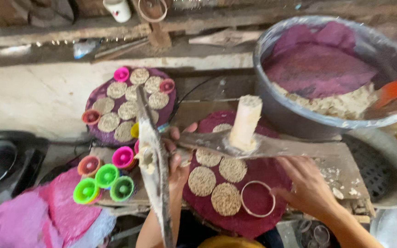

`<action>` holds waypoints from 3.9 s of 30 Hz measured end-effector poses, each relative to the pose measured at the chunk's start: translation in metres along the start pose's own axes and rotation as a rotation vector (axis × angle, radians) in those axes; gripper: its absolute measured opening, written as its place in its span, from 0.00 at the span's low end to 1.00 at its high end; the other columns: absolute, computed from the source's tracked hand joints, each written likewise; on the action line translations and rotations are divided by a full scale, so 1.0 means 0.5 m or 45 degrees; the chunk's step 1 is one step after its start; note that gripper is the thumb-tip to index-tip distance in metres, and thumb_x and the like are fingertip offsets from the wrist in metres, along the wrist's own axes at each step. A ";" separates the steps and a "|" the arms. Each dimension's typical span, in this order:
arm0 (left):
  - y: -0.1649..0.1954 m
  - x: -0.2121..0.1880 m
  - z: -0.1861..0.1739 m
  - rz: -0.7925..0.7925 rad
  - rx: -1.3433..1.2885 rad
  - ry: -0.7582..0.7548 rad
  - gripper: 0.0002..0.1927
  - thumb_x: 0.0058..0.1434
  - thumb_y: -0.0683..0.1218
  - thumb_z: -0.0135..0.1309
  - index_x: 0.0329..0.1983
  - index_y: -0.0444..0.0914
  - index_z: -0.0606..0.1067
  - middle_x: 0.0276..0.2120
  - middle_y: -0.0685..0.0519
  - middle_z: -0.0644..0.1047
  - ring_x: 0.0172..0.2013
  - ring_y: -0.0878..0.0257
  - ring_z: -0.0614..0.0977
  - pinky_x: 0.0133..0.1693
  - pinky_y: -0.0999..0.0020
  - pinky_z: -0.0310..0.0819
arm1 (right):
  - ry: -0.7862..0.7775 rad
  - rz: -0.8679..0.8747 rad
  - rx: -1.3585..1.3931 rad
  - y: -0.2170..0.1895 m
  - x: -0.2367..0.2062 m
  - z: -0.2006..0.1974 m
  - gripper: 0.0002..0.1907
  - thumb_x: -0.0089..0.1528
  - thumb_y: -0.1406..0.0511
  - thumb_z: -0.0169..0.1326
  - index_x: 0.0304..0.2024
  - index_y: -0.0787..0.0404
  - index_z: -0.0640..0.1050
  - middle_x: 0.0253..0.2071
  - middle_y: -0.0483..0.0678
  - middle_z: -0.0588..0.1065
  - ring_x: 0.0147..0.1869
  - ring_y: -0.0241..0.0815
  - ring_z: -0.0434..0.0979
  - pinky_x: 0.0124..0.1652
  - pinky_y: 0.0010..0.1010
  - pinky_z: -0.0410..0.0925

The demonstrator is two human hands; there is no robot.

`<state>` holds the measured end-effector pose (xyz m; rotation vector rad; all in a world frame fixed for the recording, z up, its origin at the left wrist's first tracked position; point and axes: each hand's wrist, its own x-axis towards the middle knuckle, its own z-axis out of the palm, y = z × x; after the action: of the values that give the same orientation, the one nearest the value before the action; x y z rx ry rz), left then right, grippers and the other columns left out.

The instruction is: The person presses dough with a wooden hand press onto a cloth-covered round board, forming round perforated discs, and moves finished discs onto trays. They scoop more dough from a large basin and later place colorful plastic cups over the formed discs.

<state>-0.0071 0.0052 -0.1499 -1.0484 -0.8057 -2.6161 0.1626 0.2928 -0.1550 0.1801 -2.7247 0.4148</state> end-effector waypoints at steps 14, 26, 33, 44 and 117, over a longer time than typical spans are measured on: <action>-0.057 0.115 -0.120 -0.401 -0.330 -0.524 0.11 0.66 0.35 0.53 0.50 0.30 0.78 0.48 0.44 0.73 0.42 0.54 0.81 0.71 0.26 0.51 | -0.800 0.842 -0.963 0.403 0.215 -0.326 0.24 0.59 0.38 0.52 0.45 0.39 0.85 0.47 0.40 0.83 0.54 0.42 0.84 0.53 0.36 0.76; -0.135 0.209 -0.091 -0.994 -0.573 -0.693 0.13 0.66 0.34 0.52 0.53 0.28 0.78 0.56 0.44 0.69 0.63 0.35 0.72 0.62 0.37 0.62 | -0.705 0.636 -1.177 0.511 0.283 -0.435 0.24 0.55 0.40 0.58 0.35 0.50 0.85 0.37 0.47 0.82 0.48 0.49 0.83 0.50 0.41 0.74; -0.156 0.162 -0.073 -0.356 -0.117 -0.758 0.22 0.62 0.26 0.58 0.57 0.36 0.76 0.52 0.49 0.71 0.63 0.43 0.72 0.64 0.30 0.65 | -0.688 0.182 -1.090 0.540 0.341 -0.299 0.08 0.52 0.57 0.61 0.26 0.54 0.83 0.32 0.51 0.81 0.43 0.53 0.82 0.47 0.44 0.72; -0.167 0.137 -0.074 -0.693 -0.178 -0.511 0.17 0.60 0.24 0.58 0.49 0.30 0.78 0.49 0.44 0.72 0.65 0.31 0.73 0.47 0.54 0.76 | -0.531 -0.039 -0.868 0.488 0.294 -0.320 0.14 0.53 0.53 0.63 0.28 0.56 0.82 0.32 0.49 0.78 0.42 0.52 0.79 0.46 0.45 0.71; -0.192 0.007 0.248 -1.099 1.219 -0.493 0.26 0.52 0.54 0.65 0.54 0.42 0.78 0.47 0.54 0.83 0.48 0.60 0.85 0.51 0.67 0.78 | 0.098 -1.203 -0.924 -0.016 0.141 -0.365 0.18 0.50 0.62 0.55 0.42 0.60 0.78 0.35 0.46 0.77 0.37 0.45 0.80 0.34 0.37 0.71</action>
<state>0.0251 0.1540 -0.1129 -0.9907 -2.7037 -1.9388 0.1623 0.3369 0.0360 1.1110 -2.1908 -0.7798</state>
